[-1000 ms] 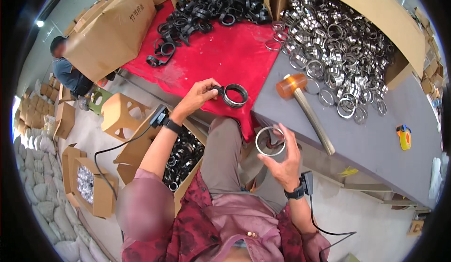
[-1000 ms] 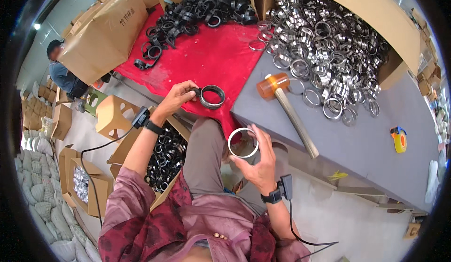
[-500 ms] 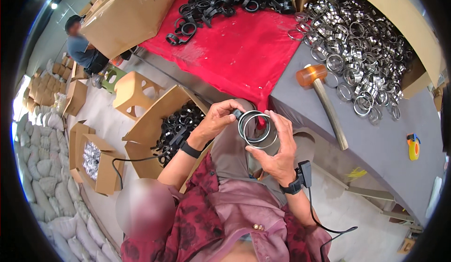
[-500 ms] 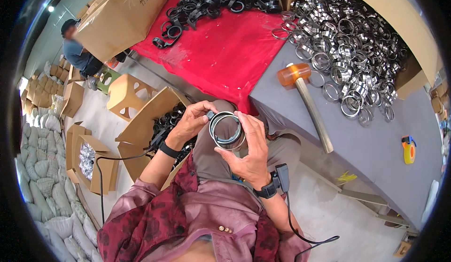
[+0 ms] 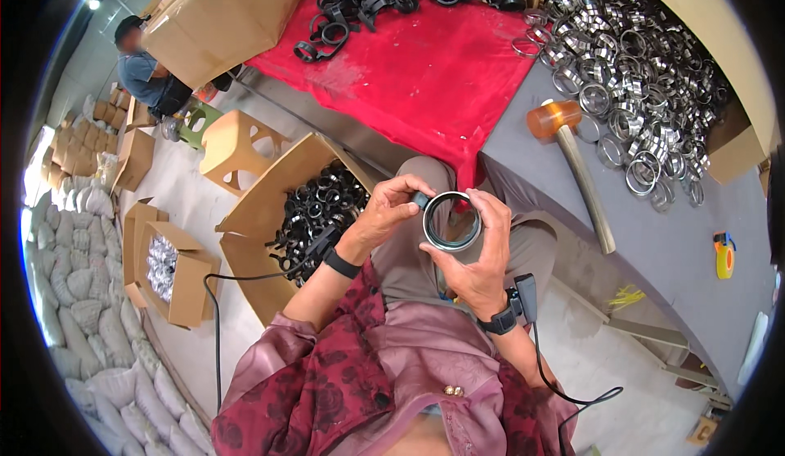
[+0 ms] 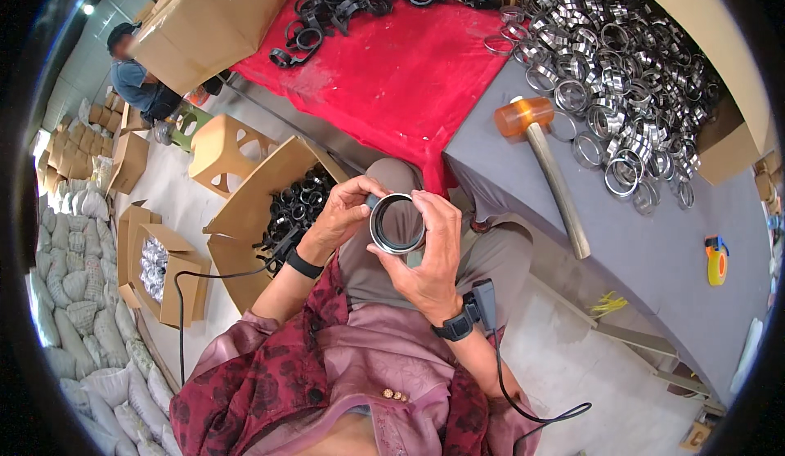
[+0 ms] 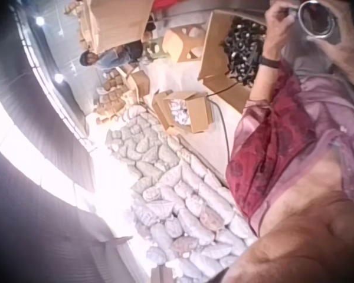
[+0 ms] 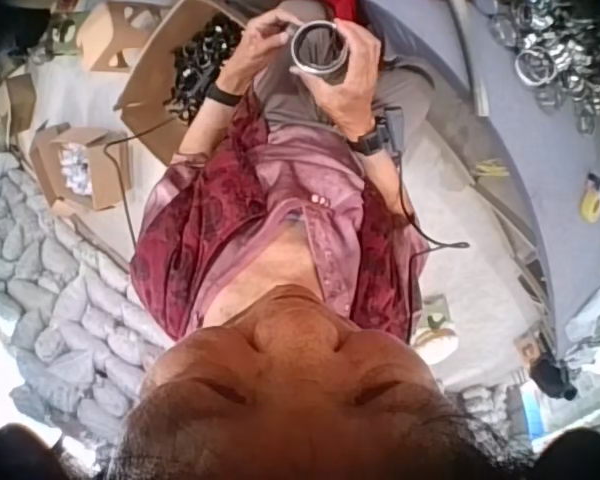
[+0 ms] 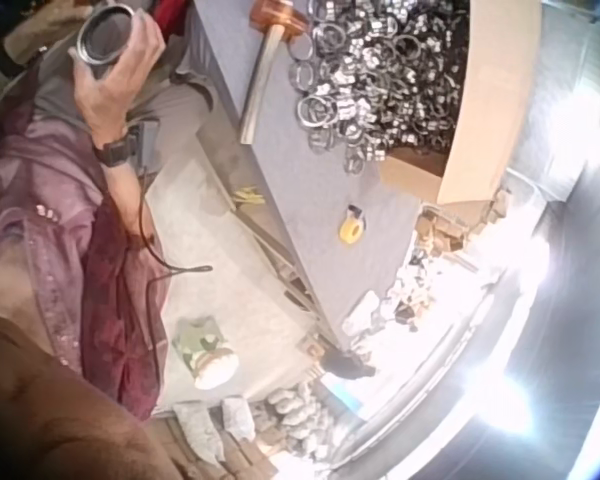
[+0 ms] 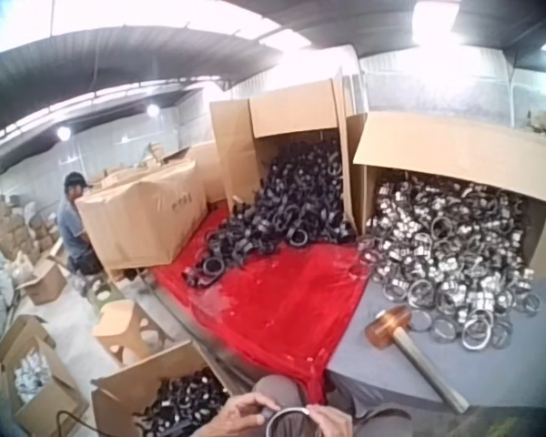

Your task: Manually assembling and hammering plastic rings and components at a workstation.

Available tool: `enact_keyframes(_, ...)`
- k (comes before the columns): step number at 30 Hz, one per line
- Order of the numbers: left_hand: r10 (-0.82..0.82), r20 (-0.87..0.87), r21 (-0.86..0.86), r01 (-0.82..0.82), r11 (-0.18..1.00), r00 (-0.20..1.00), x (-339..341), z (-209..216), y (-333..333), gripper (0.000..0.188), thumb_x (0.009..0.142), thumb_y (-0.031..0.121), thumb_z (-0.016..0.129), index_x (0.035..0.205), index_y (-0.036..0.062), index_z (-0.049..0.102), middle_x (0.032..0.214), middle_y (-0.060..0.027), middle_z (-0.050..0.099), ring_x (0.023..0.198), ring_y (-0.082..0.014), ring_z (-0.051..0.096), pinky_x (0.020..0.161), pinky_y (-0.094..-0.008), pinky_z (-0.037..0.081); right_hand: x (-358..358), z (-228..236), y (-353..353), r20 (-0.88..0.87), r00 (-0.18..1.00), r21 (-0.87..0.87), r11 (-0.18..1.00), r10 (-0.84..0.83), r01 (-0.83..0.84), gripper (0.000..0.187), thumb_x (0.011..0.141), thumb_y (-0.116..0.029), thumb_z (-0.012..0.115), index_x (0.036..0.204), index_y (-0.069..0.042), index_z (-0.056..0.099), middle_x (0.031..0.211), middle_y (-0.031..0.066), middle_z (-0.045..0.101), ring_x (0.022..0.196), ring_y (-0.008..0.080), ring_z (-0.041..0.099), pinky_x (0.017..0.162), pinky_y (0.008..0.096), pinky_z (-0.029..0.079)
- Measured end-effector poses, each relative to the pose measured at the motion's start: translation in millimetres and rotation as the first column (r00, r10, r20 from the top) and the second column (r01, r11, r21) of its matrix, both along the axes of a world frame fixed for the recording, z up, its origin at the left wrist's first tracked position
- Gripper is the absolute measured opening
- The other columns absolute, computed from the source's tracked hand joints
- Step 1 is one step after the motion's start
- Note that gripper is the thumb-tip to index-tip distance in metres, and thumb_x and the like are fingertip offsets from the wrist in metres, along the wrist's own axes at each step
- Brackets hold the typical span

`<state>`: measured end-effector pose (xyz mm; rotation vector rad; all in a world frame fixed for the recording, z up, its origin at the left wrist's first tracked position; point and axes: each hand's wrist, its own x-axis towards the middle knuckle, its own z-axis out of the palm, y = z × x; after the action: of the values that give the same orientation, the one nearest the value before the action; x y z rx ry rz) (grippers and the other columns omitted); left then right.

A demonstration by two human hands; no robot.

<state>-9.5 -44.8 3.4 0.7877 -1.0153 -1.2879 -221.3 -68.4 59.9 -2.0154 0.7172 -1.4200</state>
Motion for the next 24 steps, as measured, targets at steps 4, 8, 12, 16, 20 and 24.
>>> enact_keyframes(4,0.026,0.007,-0.027,-0.026,0.999,1.000,-1.4,-2.1,2.1,0.040,0.087,0.027,0.083,0.115,0.0024,0.069,0.115,-0.0052,0.068,0.111,-0.0153,0.062,0.101,-0.0313,0.047,3.1,-2.9,1.5,-0.005,1.000,-0.009,1.000,-0.020,0.020,0.089,0.063,-0.018,0.096,0.137,-0.001,0.051,0.133,0.0211,0.057,0.121,0.0385,0.056,0.103,0.0478,0.046)
enact_keyframes(8,0.038,0.000,-0.022,-0.038,0.999,0.999,-0.9,-5.5,3.8,0.040,0.087,0.027,0.083,0.115,0.0021,0.069,0.115,-0.0050,0.068,0.110,-0.0149,0.062,0.101,-0.0314,0.047,5.3,-6.1,1.2,-0.003,0.999,0.000,0.999,-0.043,0.043,0.087,0.064,-0.020,0.095,0.137,0.000,0.051,0.132,0.0223,0.058,0.120,0.0399,0.056,0.103,0.0501,0.045)
enact_keyframes(12,0.052,0.002,-0.005,-0.052,0.999,0.999,-1.7,-3.5,5.1,0.038,0.087,0.024,0.082,0.115,0.0017,0.069,0.113,-0.0047,0.068,0.109,-0.0146,0.061,0.100,-0.0311,0.047,6.1,-6.9,-0.3,-0.012,0.999,-0.007,0.999,-0.044,0.044,0.087,0.065,-0.021,0.095,0.136,0.000,0.050,0.131,0.0226,0.057,0.120,0.0401,0.056,0.103,0.0500,0.045)
enact_keyframes(16,0.044,0.008,0.002,-0.044,0.999,0.999,-1.7,-4.5,4.5,0.038,0.088,0.022,0.081,0.116,0.0009,0.069,0.113,-0.0049,0.067,0.109,-0.0147,0.062,0.099,-0.0308,0.047,5.3,-8.6,-1.4,-0.018,0.999,0.023,0.999,-0.031,0.031,0.086,0.066,-0.023,0.095,0.136,0.000,0.050,0.132,0.0227,0.057,0.120,0.0401,0.056,0.103,0.0498,0.045)
enact_keyframes(20,0.048,0.018,0.009,-0.048,0.999,0.999,-1.3,-5.6,5.8,0.037,0.088,0.022,0.081,0.116,0.0007,0.068,0.113,-0.0052,0.067,0.108,-0.0145,0.062,0.098,-0.0307,0.047,5.0,-9.7,-1.3,-0.028,0.999,0.049,0.999,-0.020,0.021,0.087,0.067,-0.024,0.095,0.136,0.000,0.050,0.133,0.0229,0.056,0.121,0.0398,0.055,0.104,0.0494,0.045)
enact_keyframes(24,0.052,0.013,0.027,-0.052,0.998,0.999,-2.2,-7.0,6.3,0.038,0.088,0.022,0.081,0.116,0.0005,0.068,0.112,-0.0051,0.068,0.107,-0.0137,0.062,0.097,-0.0301,0.048,5.5,-12.1,-1.7,-0.026,0.999,0.043,0.999,-0.024,0.025,0.087,0.066,-0.025,0.095,0.136,0.000,0.050,0.134,0.0229,0.056,0.122,0.0395,0.055,0.104,0.0490,0.045)
